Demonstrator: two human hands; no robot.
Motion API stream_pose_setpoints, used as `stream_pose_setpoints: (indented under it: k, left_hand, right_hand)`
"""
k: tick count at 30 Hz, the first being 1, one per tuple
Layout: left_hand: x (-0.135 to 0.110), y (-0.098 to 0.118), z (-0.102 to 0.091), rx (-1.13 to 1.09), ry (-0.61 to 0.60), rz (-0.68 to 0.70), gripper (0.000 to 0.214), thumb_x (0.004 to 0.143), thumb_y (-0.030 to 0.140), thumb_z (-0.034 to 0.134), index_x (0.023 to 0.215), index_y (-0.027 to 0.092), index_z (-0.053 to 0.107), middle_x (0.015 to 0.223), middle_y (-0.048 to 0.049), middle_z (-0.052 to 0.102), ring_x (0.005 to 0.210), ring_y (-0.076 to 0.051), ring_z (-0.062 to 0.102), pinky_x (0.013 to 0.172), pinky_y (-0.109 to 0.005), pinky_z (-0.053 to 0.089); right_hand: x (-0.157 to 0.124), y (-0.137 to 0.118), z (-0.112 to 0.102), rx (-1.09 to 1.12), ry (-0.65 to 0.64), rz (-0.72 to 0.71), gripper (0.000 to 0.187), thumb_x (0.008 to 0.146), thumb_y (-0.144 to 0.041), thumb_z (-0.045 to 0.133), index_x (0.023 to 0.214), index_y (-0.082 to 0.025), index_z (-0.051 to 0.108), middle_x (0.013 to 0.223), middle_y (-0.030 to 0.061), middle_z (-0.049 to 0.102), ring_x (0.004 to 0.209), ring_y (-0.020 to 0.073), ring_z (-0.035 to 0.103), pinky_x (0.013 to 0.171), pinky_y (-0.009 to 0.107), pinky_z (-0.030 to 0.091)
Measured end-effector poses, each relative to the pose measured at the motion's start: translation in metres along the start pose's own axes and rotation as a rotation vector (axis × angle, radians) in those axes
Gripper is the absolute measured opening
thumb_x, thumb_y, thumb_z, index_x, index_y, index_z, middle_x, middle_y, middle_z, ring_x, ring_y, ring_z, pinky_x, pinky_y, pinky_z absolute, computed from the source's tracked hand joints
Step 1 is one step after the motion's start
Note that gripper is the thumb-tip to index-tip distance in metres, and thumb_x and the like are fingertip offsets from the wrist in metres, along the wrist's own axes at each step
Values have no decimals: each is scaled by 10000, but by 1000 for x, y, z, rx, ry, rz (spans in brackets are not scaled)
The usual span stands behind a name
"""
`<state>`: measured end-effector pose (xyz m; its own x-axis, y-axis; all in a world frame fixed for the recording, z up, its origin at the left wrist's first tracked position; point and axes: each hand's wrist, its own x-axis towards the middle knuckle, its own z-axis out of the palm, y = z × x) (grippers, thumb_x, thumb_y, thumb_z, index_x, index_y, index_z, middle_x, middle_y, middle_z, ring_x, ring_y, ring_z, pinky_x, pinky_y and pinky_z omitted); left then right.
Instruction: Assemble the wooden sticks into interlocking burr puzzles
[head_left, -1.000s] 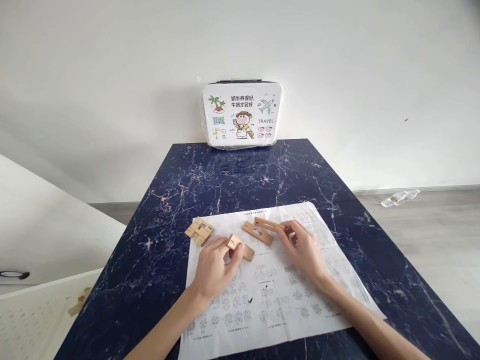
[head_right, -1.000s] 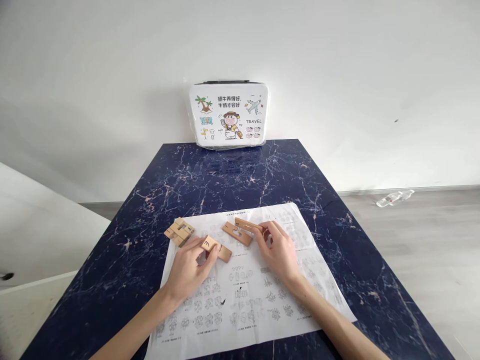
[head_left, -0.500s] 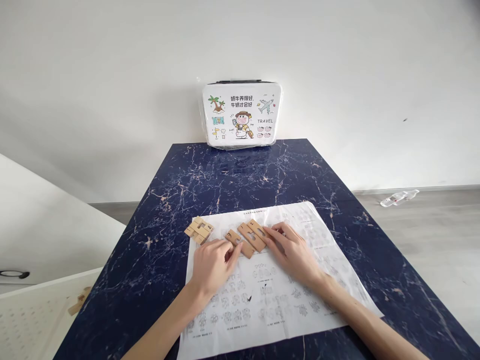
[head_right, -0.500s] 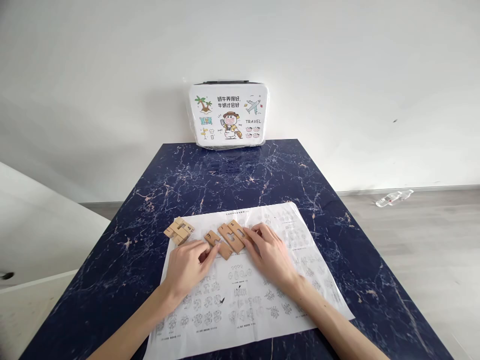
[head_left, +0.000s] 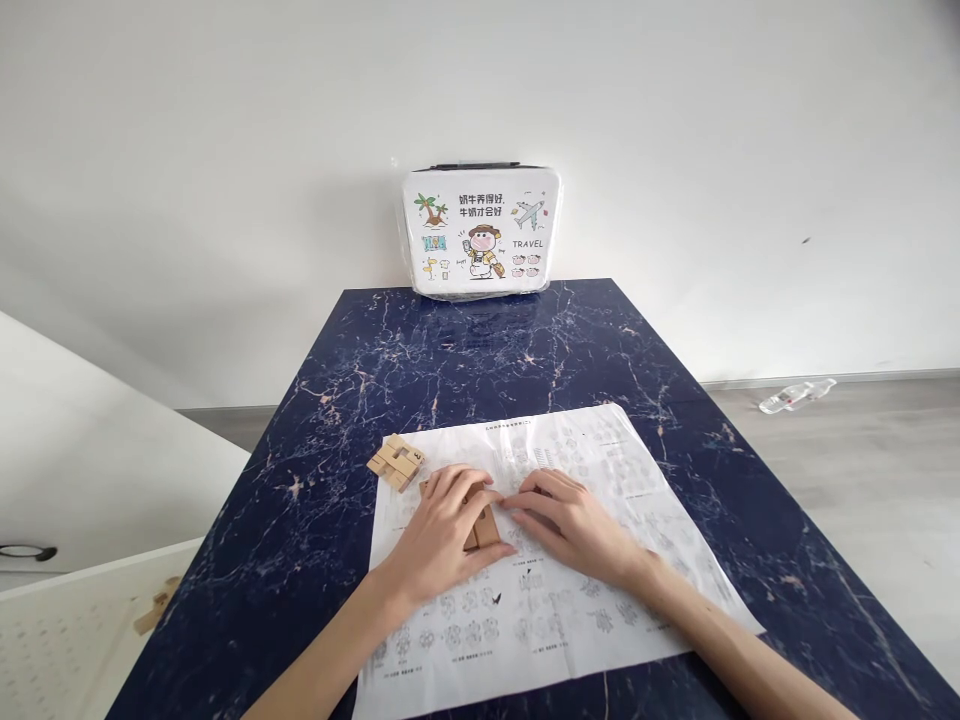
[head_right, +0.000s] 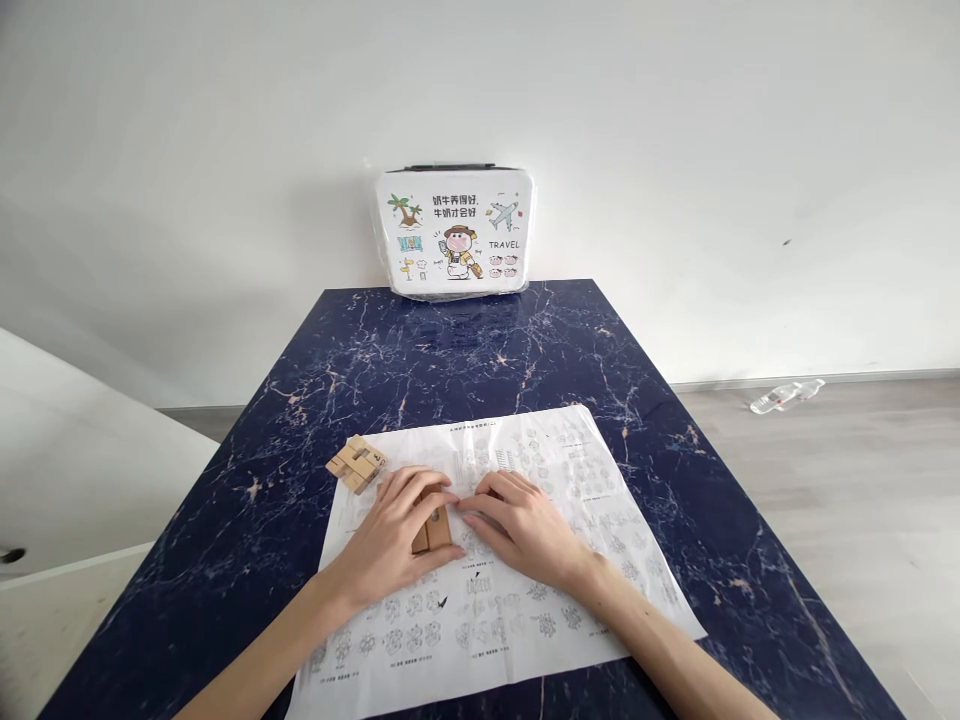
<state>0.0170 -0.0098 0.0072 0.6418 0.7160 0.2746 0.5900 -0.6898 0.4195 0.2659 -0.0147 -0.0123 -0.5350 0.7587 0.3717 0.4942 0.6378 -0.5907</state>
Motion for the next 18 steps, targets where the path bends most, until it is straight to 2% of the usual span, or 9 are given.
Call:
stream_pose_setpoints:
  k: [7, 10, 12, 15, 18]
  left_hand:
    - [2, -19, -19, -74, -74, 170, 303, 979, 419, 792, 1190, 220, 706, 1267, -101, 731, 1323, -333, 605, 1074, -501, 567]
    - [1, -24, -25, -85, -12, 145, 154, 973, 320, 780, 1054, 202, 722, 1169, -91, 755, 1255, -312, 640, 1051, -473, 568]
    - [1, -23, -25, -69, 49, 144, 105, 980, 272, 741, 918, 196, 703, 1025, -71, 762, 1127, -285, 675, 991, -448, 570]
    - [3, -16, -20, 36, 158, 174, 252, 1015, 222, 675, 766, 192, 641, 781, -22, 707, 879, -228, 668, 929, -443, 541]
    - [4, -6, -13, 138, 242, 203, 330, 1027, 178, 635, 699, 187, 603, 685, 1, 661, 780, -203, 627, 885, -431, 517]
  right_hand:
    - [1, -2, -1, 22, 7, 28, 207, 1128, -248, 534, 1175, -231, 735, 1057, 75, 728, 949, 234, 707, 850, 420, 612]
    - [1, -2, -1, 21, 7, 28, 197, 1123, -241, 547, 1182, -239, 736, 1063, 72, 735, 953, 231, 713, 854, 417, 616]
    - [1, -2, -1, 22, 9, 24, 202, 1123, -238, 543, 1185, -245, 736, 1068, 72, 744, 951, 230, 722, 856, 418, 623]
    - [1, -2, -1, 19, 21, 21, 212, 1125, -233, 534, 1185, -246, 737, 1059, 73, 749, 943, 231, 728, 849, 422, 628]
    - [1, -2, 0, 23, 25, 19, 208, 1122, -222, 537, 1186, -239, 735, 1052, 71, 745, 940, 233, 723, 834, 420, 623]
